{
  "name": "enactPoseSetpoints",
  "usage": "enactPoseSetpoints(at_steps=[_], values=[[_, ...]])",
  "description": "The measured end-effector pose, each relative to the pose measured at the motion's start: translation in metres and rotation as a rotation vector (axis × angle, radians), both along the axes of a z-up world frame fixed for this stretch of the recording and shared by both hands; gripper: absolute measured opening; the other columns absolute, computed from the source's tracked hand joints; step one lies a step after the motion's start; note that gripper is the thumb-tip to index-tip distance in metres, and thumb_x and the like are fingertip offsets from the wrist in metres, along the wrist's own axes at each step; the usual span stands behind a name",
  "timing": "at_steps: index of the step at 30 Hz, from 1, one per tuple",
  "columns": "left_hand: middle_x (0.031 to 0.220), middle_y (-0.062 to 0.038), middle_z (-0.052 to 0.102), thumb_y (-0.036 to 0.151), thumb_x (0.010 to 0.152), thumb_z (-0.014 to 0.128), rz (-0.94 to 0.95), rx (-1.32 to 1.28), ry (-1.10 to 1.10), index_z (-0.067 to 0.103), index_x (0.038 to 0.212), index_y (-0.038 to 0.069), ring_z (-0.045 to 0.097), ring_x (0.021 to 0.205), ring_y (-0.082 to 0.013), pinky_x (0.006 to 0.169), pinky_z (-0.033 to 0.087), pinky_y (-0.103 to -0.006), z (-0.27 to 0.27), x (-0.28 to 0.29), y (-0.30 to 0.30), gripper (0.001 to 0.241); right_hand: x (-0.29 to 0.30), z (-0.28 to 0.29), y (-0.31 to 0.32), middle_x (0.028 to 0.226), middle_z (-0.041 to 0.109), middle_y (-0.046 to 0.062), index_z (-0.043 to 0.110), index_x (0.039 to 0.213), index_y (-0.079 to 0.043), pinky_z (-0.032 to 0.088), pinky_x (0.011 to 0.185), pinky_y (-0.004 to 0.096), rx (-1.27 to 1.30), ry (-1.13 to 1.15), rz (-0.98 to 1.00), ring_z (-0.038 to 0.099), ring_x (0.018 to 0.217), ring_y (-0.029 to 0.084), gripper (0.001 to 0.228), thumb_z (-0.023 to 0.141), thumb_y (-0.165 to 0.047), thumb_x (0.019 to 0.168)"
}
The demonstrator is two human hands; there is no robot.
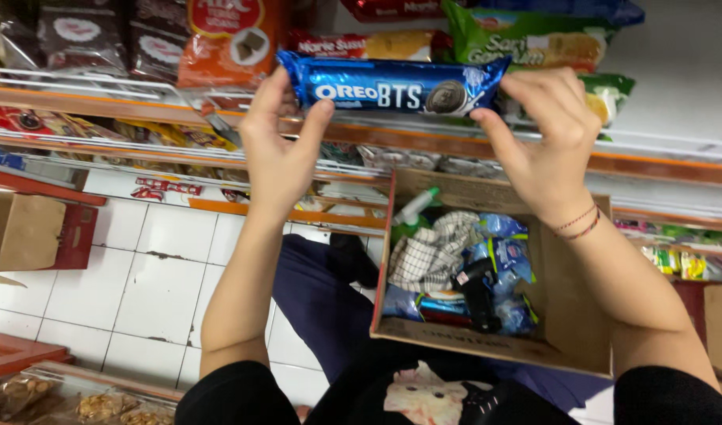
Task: The person wipes various packaged snack items with a cloth, scans them with a handheld barcode scanner, and places them onto a store shelf.
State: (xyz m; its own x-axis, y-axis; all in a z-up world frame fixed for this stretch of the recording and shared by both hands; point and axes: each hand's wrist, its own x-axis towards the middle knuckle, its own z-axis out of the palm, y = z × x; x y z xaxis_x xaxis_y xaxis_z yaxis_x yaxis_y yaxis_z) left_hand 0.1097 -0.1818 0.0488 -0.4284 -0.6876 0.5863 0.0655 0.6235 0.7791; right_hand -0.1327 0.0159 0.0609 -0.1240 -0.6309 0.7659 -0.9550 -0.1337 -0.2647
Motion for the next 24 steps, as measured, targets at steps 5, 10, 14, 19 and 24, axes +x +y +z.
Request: enactPoseSetpoints(at_steps=[5,10,14,19,24], values=[[0.116,-0.015,0.062,0.008,0.099,0.072,0.055,-0.187,-0.195,0.053,0.141,-0.004,0.066,0.107,-0.0295,0.096,0.054,-0.0370,0.011,0.003,-0.008,0.048,0.002,-0.010,-0.017,0.107,0.072,0.012,0.073,0.115,0.001,0.042,0.088,0.038,0.072,0.091,-0.104,0.062,0.102,0.028,0.030,0.090,-0.018,0.099],[0.120,-0.019,0.060,0.013,0.099,0.069,0.094,-0.211,-0.290,0.049,0.143,-0.003,0.064,0.109,-0.0380,0.093,0.052,-0.0416,0.016,0.006,-0.008,0.051,0.000,-0.017,-0.024,0.105,0.072,0.012,0.072,0.111,0.002,0.041,0.087,0.038,0.115,0.098,-0.118,0.062,0.098,0.027,0.030,0.089,-0.019,0.097],[0.121,-0.019,0.060,0.017,0.098,0.068,0.156,-0.277,-0.349,0.050,0.142,-0.003,0.061,0.109,-0.0384,0.094,0.046,-0.0459,0.011,0.000,-0.008,0.052,-0.002,-0.019,-0.026,0.103,0.071,0.012,0.072,0.114,0.001,0.042,0.085,0.039,0.135,0.094,-0.141,0.062,0.096,0.028,0.031,0.088,-0.017,0.095],[0.122,-0.018,0.061,0.019,0.097,0.067,0.207,-0.274,-0.339,0.050,0.141,-0.004,0.061,0.109,-0.0352,0.095,0.042,-0.0446,0.002,-0.007,-0.008,0.052,-0.001,-0.017,-0.031,0.102,0.070,0.013,0.071,0.113,0.001,0.044,0.084,0.039,0.112,0.055,-0.141,0.062,0.097,0.030,0.032,0.088,-0.016,0.093],[0.125,-0.018,0.061,0.018,0.098,0.066,0.259,-0.240,-0.291,0.049,0.144,-0.005,0.061,0.112,-0.0359,0.096,0.043,-0.0441,-0.003,-0.013,-0.005,0.054,0.003,-0.014,-0.039,0.103,0.070,0.012,0.069,0.107,0.000,0.045,0.085,0.041,0.091,0.027,-0.155,0.062,0.097,0.031,0.033,0.088,-0.017,0.086]])
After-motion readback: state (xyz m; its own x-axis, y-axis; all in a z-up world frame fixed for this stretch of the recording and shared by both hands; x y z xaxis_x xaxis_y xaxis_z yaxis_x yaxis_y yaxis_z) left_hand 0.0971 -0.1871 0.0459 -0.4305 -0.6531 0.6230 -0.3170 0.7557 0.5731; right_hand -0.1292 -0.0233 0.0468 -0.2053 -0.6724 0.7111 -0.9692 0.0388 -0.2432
